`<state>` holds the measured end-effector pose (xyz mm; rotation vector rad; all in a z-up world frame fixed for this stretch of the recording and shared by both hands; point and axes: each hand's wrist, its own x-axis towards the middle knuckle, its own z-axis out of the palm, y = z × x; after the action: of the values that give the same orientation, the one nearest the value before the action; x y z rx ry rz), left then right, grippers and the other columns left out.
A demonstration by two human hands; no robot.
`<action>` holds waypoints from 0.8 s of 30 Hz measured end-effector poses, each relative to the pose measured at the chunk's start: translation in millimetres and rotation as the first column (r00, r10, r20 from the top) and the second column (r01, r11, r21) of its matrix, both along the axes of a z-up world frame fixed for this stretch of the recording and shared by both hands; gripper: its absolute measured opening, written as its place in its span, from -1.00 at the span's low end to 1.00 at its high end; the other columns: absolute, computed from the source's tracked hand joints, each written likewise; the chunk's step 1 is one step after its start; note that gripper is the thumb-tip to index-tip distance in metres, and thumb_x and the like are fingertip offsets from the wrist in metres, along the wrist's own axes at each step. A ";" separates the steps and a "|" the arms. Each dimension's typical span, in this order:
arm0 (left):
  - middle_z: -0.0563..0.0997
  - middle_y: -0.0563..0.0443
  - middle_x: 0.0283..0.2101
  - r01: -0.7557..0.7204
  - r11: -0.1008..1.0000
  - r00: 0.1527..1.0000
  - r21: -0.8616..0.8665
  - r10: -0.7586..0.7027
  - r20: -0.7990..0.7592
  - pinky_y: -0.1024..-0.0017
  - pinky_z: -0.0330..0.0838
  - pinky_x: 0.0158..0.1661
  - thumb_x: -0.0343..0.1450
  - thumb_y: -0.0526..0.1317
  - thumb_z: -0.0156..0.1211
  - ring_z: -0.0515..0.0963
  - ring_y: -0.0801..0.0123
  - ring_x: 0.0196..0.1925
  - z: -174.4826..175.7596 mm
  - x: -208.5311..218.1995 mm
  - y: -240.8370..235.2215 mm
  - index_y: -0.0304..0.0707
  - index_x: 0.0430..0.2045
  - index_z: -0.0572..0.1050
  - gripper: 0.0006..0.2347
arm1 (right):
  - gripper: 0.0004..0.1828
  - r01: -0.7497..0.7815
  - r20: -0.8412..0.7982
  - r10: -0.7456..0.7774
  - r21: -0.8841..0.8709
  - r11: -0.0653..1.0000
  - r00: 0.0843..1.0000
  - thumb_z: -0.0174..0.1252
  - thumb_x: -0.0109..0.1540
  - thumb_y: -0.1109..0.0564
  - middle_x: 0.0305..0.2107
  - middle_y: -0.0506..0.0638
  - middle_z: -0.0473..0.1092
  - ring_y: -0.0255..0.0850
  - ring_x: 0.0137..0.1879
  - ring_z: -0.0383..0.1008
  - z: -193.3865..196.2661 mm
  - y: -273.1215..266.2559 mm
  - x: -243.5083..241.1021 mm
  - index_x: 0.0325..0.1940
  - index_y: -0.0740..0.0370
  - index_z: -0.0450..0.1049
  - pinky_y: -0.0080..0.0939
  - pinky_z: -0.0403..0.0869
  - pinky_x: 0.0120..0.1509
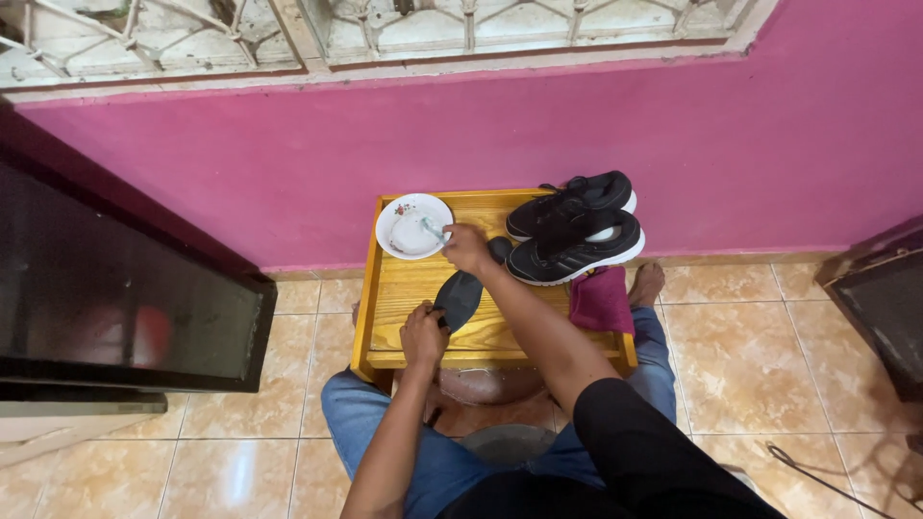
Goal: The person cleans a black shoe insole using a toothbrush and a cleaning solution from a white bowl. They scrub the insole thoroughly and then wipe it with a pink cloth. A pair of black sneakers is visible on the table nearby.
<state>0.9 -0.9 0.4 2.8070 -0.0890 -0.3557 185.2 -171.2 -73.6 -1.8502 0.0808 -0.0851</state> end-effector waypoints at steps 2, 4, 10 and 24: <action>0.45 0.19 0.20 -0.004 1.000 1.000 -0.006 0.004 -0.001 0.15 0.41 0.17 0.35 -0.06 0.33 0.42 0.20 0.31 5.9 1.1 -0.1 0.24 0.02 0.60 -0.67 | -0.35 0.006 0.038 -0.002 -0.117 0.993 0.999 0.41 -0.07 0.09 -0.32 0.10 0.57 -0.04 -0.17 0.62 12.8 0.7 -13.6 0.14 0.00 0.59 -0.11 0.62 -0.15; 0.45 0.18 0.20 -0.007 1.000 1.000 -0.016 0.007 -0.010 0.14 0.41 0.17 0.34 -0.07 0.34 0.42 0.18 0.31 5.8 0.3 -0.5 0.24 0.01 0.61 -0.67 | -0.30 0.016 0.068 0.000 -0.237 0.971 0.998 0.48 -0.12 -0.01 -0.29 0.06 0.59 -0.05 -0.03 0.63 28.1 -2.6 -35.5 0.13 -0.06 0.61 -0.12 0.61 0.06; 0.52 0.08 0.15 0.001 0.997 0.998 -0.072 0.004 0.065 0.07 0.49 0.09 0.31 -0.07 0.35 0.49 0.11 0.25 -5.9 -0.7 -1.1 0.14 -0.06 0.65 -0.70 | -0.45 0.237 0.253 -0.176 -0.233 0.943 0.951 0.45 0.07 0.07 -0.16 0.09 0.55 -0.03 -0.15 0.63 57.2 -56.0 -143.7 0.15 0.15 0.58 -0.14 0.62 -0.07; 0.45 0.12 0.04 -0.260 0.910 0.921 -0.325 0.335 0.202 -0.01 0.34 0.13 0.03 -0.13 0.58 0.47 0.07 0.16 -18.2 -22.8 -28.3 0.15 -0.14 0.54 -0.49 | -0.63 0.369 -0.219 -0.631 -0.652 0.662 0.744 0.35 0.21 -0.19 -0.22 0.07 0.60 0.13 0.03 0.60 87.9 -225.4 -267.9 0.01 -0.02 0.64 0.13 0.52 0.09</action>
<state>-21.9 -29.2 -17.8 2.5016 0.2169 0.0866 -82.7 -396.6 14.4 -2.3755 1.0130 -0.1012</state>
